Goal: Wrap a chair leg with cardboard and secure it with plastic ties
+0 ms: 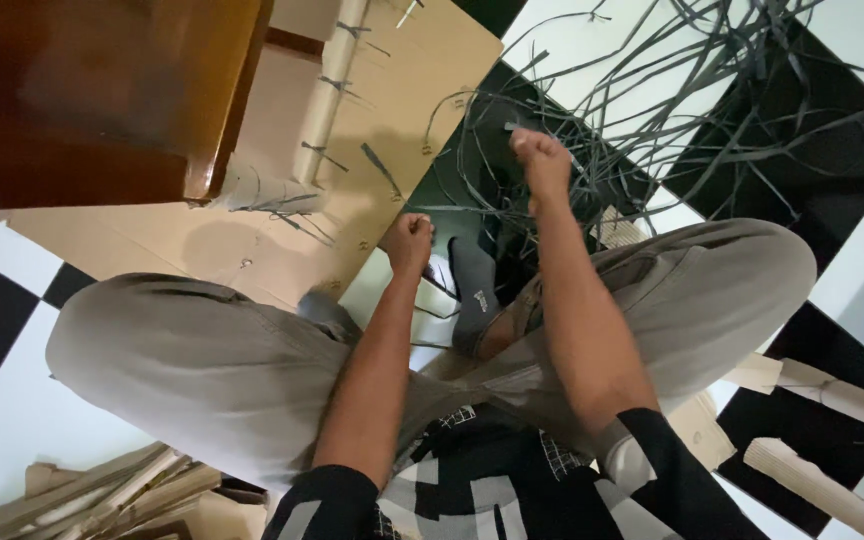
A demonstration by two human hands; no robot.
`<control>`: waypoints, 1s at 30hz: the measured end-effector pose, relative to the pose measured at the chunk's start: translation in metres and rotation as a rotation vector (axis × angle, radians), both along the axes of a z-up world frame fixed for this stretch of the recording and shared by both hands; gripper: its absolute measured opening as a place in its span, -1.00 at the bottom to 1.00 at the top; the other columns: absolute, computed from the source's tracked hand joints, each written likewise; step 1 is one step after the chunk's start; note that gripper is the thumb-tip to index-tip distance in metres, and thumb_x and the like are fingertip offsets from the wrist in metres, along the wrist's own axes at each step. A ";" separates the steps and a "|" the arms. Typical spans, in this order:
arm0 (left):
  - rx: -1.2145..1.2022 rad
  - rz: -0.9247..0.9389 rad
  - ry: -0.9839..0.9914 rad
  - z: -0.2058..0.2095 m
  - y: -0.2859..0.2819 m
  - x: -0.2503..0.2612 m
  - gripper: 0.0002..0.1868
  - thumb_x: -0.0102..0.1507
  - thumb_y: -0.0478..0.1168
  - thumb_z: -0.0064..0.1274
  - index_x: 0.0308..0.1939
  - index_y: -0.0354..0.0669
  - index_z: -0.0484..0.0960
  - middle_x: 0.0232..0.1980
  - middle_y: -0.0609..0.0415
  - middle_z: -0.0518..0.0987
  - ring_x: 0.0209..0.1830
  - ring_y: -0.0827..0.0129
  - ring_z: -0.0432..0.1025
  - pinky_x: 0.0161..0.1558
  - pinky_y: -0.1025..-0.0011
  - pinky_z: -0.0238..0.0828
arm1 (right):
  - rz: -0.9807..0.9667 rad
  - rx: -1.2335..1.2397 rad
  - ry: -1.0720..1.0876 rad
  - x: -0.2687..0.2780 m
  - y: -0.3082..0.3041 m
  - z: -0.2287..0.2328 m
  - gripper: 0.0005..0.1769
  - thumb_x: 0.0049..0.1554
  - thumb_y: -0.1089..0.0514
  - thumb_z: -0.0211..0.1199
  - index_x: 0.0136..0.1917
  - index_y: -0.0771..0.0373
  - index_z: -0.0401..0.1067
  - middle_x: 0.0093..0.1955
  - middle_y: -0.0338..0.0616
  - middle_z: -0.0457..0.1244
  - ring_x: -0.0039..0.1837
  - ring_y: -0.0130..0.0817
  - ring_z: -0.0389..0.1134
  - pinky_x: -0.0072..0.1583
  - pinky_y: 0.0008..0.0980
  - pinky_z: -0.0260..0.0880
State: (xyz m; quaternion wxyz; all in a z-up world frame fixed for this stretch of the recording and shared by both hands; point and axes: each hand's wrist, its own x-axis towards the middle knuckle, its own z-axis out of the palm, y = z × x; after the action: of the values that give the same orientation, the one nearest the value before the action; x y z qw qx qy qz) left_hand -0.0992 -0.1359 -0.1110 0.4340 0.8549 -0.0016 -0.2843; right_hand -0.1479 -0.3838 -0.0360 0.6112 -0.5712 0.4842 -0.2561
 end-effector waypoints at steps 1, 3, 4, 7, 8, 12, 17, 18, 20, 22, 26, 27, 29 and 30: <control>-0.004 -0.002 -0.001 -0.003 -0.002 -0.001 -0.74 0.22 0.01 0.04 -0.21 0.03 0.73 -0.34 0.21 0.72 -0.17 0.28 0.63 0.00 0.24 0.52 | -0.002 -0.004 -0.001 -0.003 -0.003 0.017 -0.90 0.09 0.14 0.29 -0.28 0.04 0.51 -0.35 -0.36 0.24 -0.20 -0.52 0.19 -0.08 -0.53 0.16; 0.012 0.014 -0.043 -0.009 -0.005 -0.001 -0.79 0.20 0.05 0.07 -0.25 0.16 0.74 -0.39 0.36 0.71 -0.29 0.46 0.64 -0.03 0.41 0.51 | 0.070 0.225 -0.165 -0.007 -0.009 0.050 -0.82 0.18 0.11 0.33 0.07 0.07 0.57 -0.12 -0.33 0.43 -0.23 -0.59 0.31 -0.23 -0.56 0.22; 0.010 0.014 -0.044 -0.007 -0.009 0.000 -0.79 0.20 0.05 0.07 -0.25 0.16 0.74 -0.39 0.36 0.71 -0.29 0.46 0.64 -0.03 0.41 0.51 | 0.071 0.222 -0.166 -0.006 -0.008 0.066 -0.82 0.18 0.11 0.33 0.07 0.07 0.57 -0.12 -0.33 0.43 -0.23 -0.59 0.31 -0.23 -0.56 0.22; -0.052 0.056 -0.032 0.006 -0.012 0.004 -0.80 0.21 0.07 0.09 -0.22 0.21 0.73 -0.40 0.38 0.71 -0.31 0.51 0.64 -0.02 0.48 0.50 | 0.069 0.335 -0.345 0.000 -0.002 0.104 -0.80 0.19 0.18 0.34 0.11 0.07 0.47 -0.10 -0.31 0.40 -0.16 -0.56 0.40 -0.14 -0.65 0.36; -0.235 0.109 0.023 0.018 -0.012 0.005 -0.83 0.24 -0.08 0.07 -0.21 -0.01 0.70 -0.37 0.26 0.68 -0.35 0.48 0.58 -0.14 0.49 0.48 | 0.057 0.385 -0.448 0.003 -0.001 0.113 -0.74 0.18 0.23 0.34 0.15 0.20 0.45 -0.08 -0.23 0.40 -0.17 -0.53 0.41 -0.18 -0.62 0.37; -0.355 0.132 0.087 0.048 -0.011 0.013 -0.76 0.31 -0.15 0.05 -0.09 -0.23 0.69 -0.23 0.11 0.69 -0.28 0.41 0.56 -0.11 0.45 0.57 | 0.130 0.453 -0.607 0.014 0.010 0.147 -0.66 0.17 0.28 0.35 0.20 0.41 0.46 -0.16 -0.19 0.38 -0.22 -0.53 0.40 -0.16 -0.57 0.47; -0.364 0.151 0.073 0.077 -0.011 0.016 -0.69 0.31 -0.01 0.12 -0.05 -0.15 0.71 -0.22 0.06 0.72 -0.24 0.37 0.61 -0.07 0.39 0.55 | 0.221 0.420 -0.463 0.025 0.026 0.116 -0.83 0.22 0.26 0.31 0.09 0.31 0.49 -0.21 -0.16 0.36 -0.24 -0.43 0.43 -0.16 -0.49 0.53; -0.345 0.138 0.076 0.080 -0.011 0.017 -0.67 0.31 0.07 0.16 -0.04 -0.05 0.71 -0.20 0.02 0.74 -0.17 0.30 0.65 0.01 0.30 0.56 | 0.252 0.382 -0.392 0.028 0.031 0.102 -0.93 0.22 0.24 0.32 0.00 0.22 0.51 -0.25 -0.17 0.37 -0.28 -0.42 0.48 -0.20 -0.49 0.58; -0.434 0.167 0.083 0.076 -0.009 0.020 -0.62 0.32 0.10 0.18 -0.01 -0.10 0.71 -0.18 -0.05 0.72 -0.14 0.26 0.63 0.01 0.26 0.57 | 0.327 0.325 -0.275 0.036 0.051 0.087 -0.94 0.18 0.27 0.35 -0.04 0.22 0.53 -0.26 -0.15 0.38 -0.30 -0.40 0.48 -0.24 -0.48 0.55; -0.523 0.195 0.091 0.089 -0.005 0.024 -0.57 0.34 0.14 0.20 0.01 -0.15 0.71 -0.16 -0.12 0.71 -0.12 0.23 0.61 0.01 0.21 0.57 | 0.399 0.264 -0.156 0.040 0.070 0.065 -0.95 0.14 0.29 0.37 -0.08 0.21 0.56 -0.28 -0.13 0.39 -0.31 -0.38 0.47 -0.28 -0.47 0.53; -0.482 0.250 0.084 0.079 0.008 0.039 -0.63 0.29 0.12 0.23 -0.09 -0.06 0.71 -0.28 0.06 0.66 -0.21 0.45 0.54 -0.05 0.35 0.55 | 0.729 0.104 0.085 0.044 0.094 0.026 -0.86 0.06 0.19 0.45 -0.10 0.22 0.55 -0.29 -0.12 0.33 -0.27 -0.37 0.39 -0.27 -0.35 0.38; -0.390 0.253 0.074 0.059 0.013 0.044 -0.67 0.23 0.17 0.25 -0.25 0.03 0.74 -0.39 0.15 0.64 -0.31 0.50 0.53 -0.12 0.36 0.52 | 0.821 0.070 0.193 0.044 0.099 0.020 -0.71 0.06 0.04 0.50 -0.05 0.24 0.55 -0.25 -0.04 0.33 -0.18 -0.28 0.36 -0.18 -0.21 0.37; -0.328 0.284 0.094 0.072 0.025 0.042 -0.64 0.23 0.21 0.23 -0.27 0.05 0.72 -0.36 0.13 0.66 -0.27 0.40 0.53 -0.07 0.31 0.47 | 0.831 0.120 0.241 0.047 0.110 0.020 -0.65 0.03 -0.01 0.50 -0.02 0.24 0.55 -0.25 -0.12 0.34 -0.17 -0.33 0.34 -0.16 -0.27 0.37; -0.267 0.307 0.117 0.080 0.030 0.041 -0.62 0.22 0.25 0.21 -0.28 0.07 0.71 -0.33 0.11 0.67 -0.23 0.31 0.53 -0.02 0.25 0.42 | 0.830 0.168 0.290 0.049 0.116 0.019 -0.59 0.00 -0.05 0.51 0.01 0.23 0.55 -0.25 -0.20 0.36 -0.16 -0.39 0.31 -0.14 -0.32 0.38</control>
State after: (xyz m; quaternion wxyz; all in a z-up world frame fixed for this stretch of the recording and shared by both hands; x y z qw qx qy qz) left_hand -0.0584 -0.1055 -0.0315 0.5810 0.7620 0.1160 -0.2615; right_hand -0.0990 -0.2679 -0.0166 0.6324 -0.6954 0.3137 0.1340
